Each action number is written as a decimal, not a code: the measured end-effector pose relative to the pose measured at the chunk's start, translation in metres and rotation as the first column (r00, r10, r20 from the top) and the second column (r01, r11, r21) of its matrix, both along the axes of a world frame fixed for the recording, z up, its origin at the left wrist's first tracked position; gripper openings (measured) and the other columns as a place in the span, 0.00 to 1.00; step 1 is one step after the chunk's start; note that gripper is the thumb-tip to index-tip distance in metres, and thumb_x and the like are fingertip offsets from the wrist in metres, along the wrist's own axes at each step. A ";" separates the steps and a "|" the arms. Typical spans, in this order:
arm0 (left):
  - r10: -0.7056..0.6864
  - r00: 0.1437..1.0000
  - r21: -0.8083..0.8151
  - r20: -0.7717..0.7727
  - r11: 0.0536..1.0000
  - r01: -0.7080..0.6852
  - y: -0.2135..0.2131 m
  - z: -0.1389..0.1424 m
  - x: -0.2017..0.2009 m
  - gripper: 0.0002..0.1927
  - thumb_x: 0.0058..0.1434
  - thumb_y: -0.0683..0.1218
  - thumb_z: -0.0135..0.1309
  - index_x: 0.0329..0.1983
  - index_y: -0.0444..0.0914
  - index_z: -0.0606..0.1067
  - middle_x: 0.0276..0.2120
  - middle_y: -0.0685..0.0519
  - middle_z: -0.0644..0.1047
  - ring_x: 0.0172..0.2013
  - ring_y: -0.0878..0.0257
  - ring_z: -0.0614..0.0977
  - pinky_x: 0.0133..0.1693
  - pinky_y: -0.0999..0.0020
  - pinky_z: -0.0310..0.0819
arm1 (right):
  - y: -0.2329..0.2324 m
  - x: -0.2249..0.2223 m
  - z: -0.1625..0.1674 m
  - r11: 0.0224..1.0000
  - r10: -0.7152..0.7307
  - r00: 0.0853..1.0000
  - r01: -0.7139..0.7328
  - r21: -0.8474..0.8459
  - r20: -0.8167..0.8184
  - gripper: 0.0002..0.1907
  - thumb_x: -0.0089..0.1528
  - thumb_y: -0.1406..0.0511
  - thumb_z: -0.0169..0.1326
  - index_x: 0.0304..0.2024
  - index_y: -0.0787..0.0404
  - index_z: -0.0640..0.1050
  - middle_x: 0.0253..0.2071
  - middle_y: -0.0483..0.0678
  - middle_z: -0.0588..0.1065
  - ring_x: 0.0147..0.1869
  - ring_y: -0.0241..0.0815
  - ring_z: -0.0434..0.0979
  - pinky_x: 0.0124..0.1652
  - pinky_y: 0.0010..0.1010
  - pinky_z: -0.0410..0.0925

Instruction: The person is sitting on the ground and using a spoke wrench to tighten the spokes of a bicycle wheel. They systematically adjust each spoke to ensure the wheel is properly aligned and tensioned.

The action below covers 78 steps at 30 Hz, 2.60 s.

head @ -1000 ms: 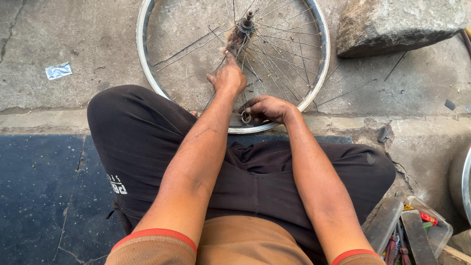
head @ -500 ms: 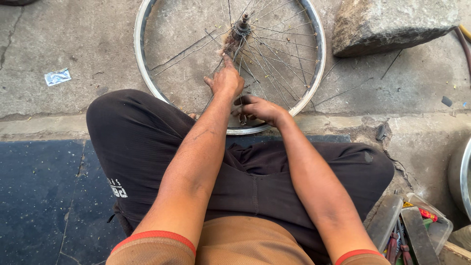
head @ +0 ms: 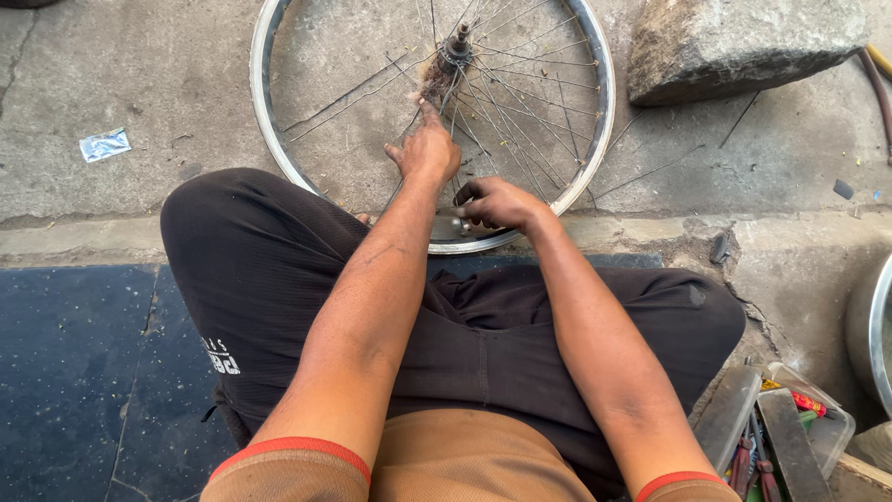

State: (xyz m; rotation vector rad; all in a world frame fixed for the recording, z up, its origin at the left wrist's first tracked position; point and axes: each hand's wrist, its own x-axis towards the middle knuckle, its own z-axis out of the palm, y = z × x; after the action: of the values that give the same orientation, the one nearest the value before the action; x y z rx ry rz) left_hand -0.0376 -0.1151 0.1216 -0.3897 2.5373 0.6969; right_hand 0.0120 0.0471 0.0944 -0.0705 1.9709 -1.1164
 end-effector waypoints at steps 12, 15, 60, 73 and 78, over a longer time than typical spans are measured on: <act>0.012 0.998 -0.005 -0.054 1.000 -0.012 0.000 -0.006 -0.003 0.48 0.62 0.46 0.51 0.79 0.38 0.38 0.63 0.48 0.73 0.63 0.48 0.73 0.68 0.30 0.38 | -0.038 0.011 -0.041 0.937 0.079 0.963 0.017 0.349 -0.258 0.25 0.56 0.53 0.63 0.45 0.68 0.82 0.42 0.62 0.81 0.47 0.52 0.82 0.48 0.42 0.73; 0.011 0.999 -0.002 -0.048 1.000 -0.011 0.000 -0.006 -0.002 0.48 0.62 0.46 0.51 0.79 0.38 0.38 0.63 0.47 0.73 0.64 0.47 0.72 0.69 0.31 0.39 | -0.029 0.003 -0.025 0.964 0.014 0.989 0.026 0.265 -0.149 0.23 0.61 0.54 0.59 0.46 0.69 0.82 0.37 0.57 0.81 0.39 0.46 0.81 0.41 0.38 0.73; -0.006 0.999 0.003 -0.035 1.000 0.007 0.003 -0.003 0.001 0.49 0.64 0.49 0.53 0.79 0.38 0.38 0.62 0.47 0.74 0.65 0.46 0.70 0.70 0.32 0.33 | -0.040 0.012 -0.045 0.947 0.097 0.912 0.040 0.320 -0.398 0.25 0.57 0.53 0.61 0.47 0.67 0.80 0.45 0.63 0.79 0.51 0.59 0.81 0.48 0.47 0.72; -0.019 0.999 -0.019 -0.038 1.000 0.019 0.005 -0.006 0.001 0.48 0.62 0.44 0.51 0.79 0.39 0.39 0.63 0.48 0.73 0.66 0.45 0.69 0.70 0.33 0.32 | -0.006 0.000 -0.011 0.944 0.214 0.969 -0.172 0.281 -0.127 0.23 0.58 0.53 0.64 0.43 0.67 0.85 0.37 0.52 0.84 0.37 0.44 0.82 0.39 0.37 0.73; -0.031 0.998 -0.035 -0.052 0.999 0.029 0.005 -0.004 0.002 0.46 0.63 0.44 0.50 0.79 0.38 0.40 0.62 0.48 0.74 0.67 0.45 0.67 0.70 0.32 0.31 | -0.047 0.025 -0.025 0.888 0.152 0.911 0.045 0.458 -0.384 0.25 0.56 0.54 0.61 0.51 0.62 0.80 0.46 0.60 0.82 0.49 0.57 0.82 0.47 0.49 0.73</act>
State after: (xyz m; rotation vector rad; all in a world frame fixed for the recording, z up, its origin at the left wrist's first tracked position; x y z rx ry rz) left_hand -0.0357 -0.1096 0.1180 -0.3486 2.6022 0.6618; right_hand 0.0365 0.0001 0.0696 -0.1160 2.5510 -0.5983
